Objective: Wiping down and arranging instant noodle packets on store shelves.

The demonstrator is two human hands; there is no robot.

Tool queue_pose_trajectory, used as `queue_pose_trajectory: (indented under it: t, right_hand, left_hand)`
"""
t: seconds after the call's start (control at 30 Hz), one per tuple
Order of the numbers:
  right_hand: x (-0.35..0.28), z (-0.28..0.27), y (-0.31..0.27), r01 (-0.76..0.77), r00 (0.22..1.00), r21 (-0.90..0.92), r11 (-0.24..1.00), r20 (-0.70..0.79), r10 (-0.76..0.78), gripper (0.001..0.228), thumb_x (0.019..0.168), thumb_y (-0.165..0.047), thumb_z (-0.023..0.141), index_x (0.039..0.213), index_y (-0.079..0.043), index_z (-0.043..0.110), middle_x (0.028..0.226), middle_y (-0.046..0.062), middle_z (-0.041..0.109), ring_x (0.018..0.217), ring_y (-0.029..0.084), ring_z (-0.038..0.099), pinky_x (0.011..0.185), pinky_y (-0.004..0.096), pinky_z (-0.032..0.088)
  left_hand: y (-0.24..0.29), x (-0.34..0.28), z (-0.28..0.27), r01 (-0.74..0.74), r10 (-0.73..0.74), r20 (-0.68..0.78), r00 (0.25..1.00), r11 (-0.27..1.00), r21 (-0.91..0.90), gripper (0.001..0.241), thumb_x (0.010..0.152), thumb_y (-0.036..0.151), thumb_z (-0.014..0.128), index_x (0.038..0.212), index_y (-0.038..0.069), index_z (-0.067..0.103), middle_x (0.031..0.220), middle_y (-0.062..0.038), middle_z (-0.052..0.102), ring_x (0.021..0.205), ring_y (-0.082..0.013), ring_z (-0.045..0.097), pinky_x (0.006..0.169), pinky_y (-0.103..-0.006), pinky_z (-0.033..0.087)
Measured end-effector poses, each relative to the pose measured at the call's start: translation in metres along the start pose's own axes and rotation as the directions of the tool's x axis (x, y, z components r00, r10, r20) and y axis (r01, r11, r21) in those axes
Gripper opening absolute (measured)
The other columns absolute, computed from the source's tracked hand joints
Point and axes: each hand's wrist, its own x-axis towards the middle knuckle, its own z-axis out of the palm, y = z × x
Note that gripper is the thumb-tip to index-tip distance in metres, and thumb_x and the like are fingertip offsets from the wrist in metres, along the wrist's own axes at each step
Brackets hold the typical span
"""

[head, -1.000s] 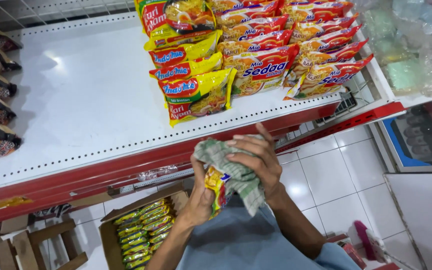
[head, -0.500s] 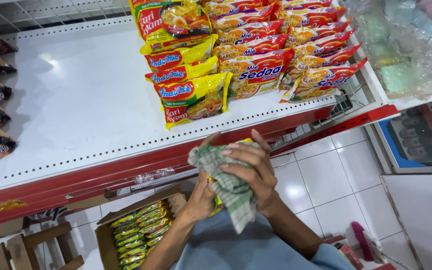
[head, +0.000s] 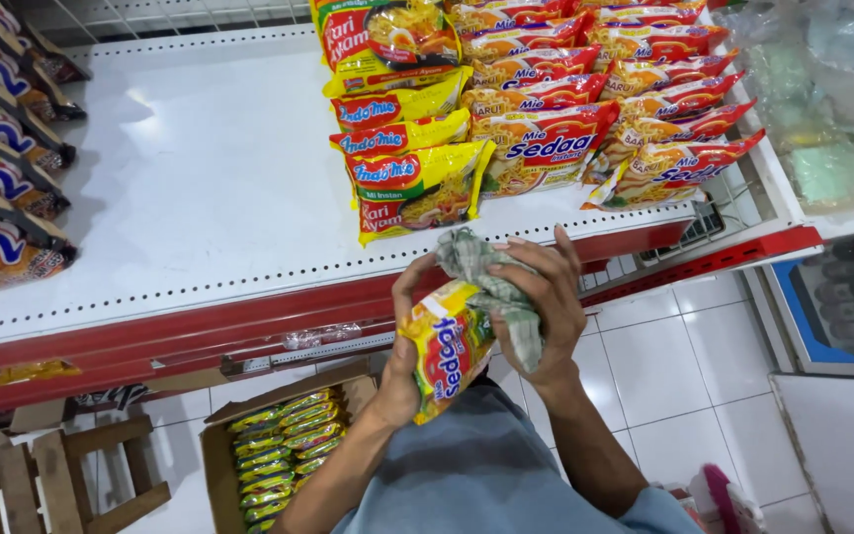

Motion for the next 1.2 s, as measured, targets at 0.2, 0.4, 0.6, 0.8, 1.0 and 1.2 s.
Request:
queue_pose_trajectory:
  t: [0.2,0.4,0.6,0.8,1.0,1.2]
  right_hand:
    - [-0.026,0.023,-0.035,0.058,0.995,0.111,0.992,0.080,-0.067,0.047,0.094,-0.047,0.062,0.128,-0.015,0.069,0.138,0.016,0.063,0.136,0.031,0.059,0.129,0.056,0.031]
    - [-0.015,0.017,-0.028,0.101,0.943,0.150,0.983,0.301,-0.142,0.045,0.100,-0.043,0.067,0.135,-0.016,0.068,0.151,0.017,0.056,0.146,0.034,0.054,0.131,0.060,0.029]
    - [-0.007,0.015,-0.044,-0.032,0.935,0.279,0.960,0.347,-0.070,0.079,0.090,-0.059,0.069,0.152,-0.013,0.052,0.165,0.023,0.036,0.156,0.038,0.038,0.132,0.062,0.019]
    - [-0.017,0.022,-0.036,0.035,0.920,0.284,0.958,0.366,-0.142,0.071,0.085,-0.045,0.071,0.149,-0.019,0.054,0.162,0.021,0.041,0.153,0.037,0.038,0.131,0.061,0.016]
    - [-0.001,0.021,-0.046,-0.187,0.948,0.296,0.937,0.303,0.094,0.061,0.103,-0.036,0.060,0.157,-0.012,0.045,0.169,0.024,0.034,0.162,0.041,0.029,0.134,0.060,0.017]
    - [-0.013,0.032,-0.041,0.027,0.940,0.339,0.940,0.312,-0.139,0.068,0.090,-0.042,0.065,0.151,-0.014,0.051,0.164,0.022,0.037,0.156,0.038,0.034,0.131,0.057,0.017]
  left_hand:
    - [0.003,0.016,-0.009,0.108,-0.116,-0.181,0.977,0.993,-0.052,0.081,0.103,0.072,0.038,0.164,0.020,0.026,0.162,-0.017,0.040,0.146,-0.0258,0.049,0.124,-0.0422,0.042]
    - [0.031,0.032,0.004,-0.124,0.046,-0.426,0.904,0.980,-0.157,0.076,0.106,0.062,0.030,0.164,0.013,0.025,0.153,-0.020,0.047,0.134,-0.0321,0.053,0.113,-0.0484,0.046]
    - [0.002,0.023,-0.017,0.099,-0.188,-0.354,0.916,0.962,-0.256,0.077,0.105,0.062,0.036,0.165,0.015,0.026,0.163,-0.010,0.042,0.146,-0.0256,0.048,0.120,-0.0422,0.042]
    - [0.025,0.027,-0.001,-0.100,0.013,-0.386,0.922,0.974,-0.205,0.078,0.103,0.064,0.031,0.166,0.019,0.023,0.158,-0.014,0.042,0.132,-0.0284,0.050,0.107,-0.0442,0.047]
    - [0.004,0.023,-0.011,0.137,-0.137,-0.291,0.947,0.990,-0.020,0.083,0.106,0.065,0.036,0.164,0.006,0.030,0.154,-0.028,0.044,0.133,-0.0326,0.050,0.111,-0.0465,0.046]
    - [-0.029,0.010,-0.052,-0.109,0.104,-0.043,0.994,0.795,-0.596,0.087,0.113,0.071,0.026,0.160,-0.002,0.028,0.149,-0.027,0.048,0.134,-0.0399,0.051,0.112,-0.0523,0.046]
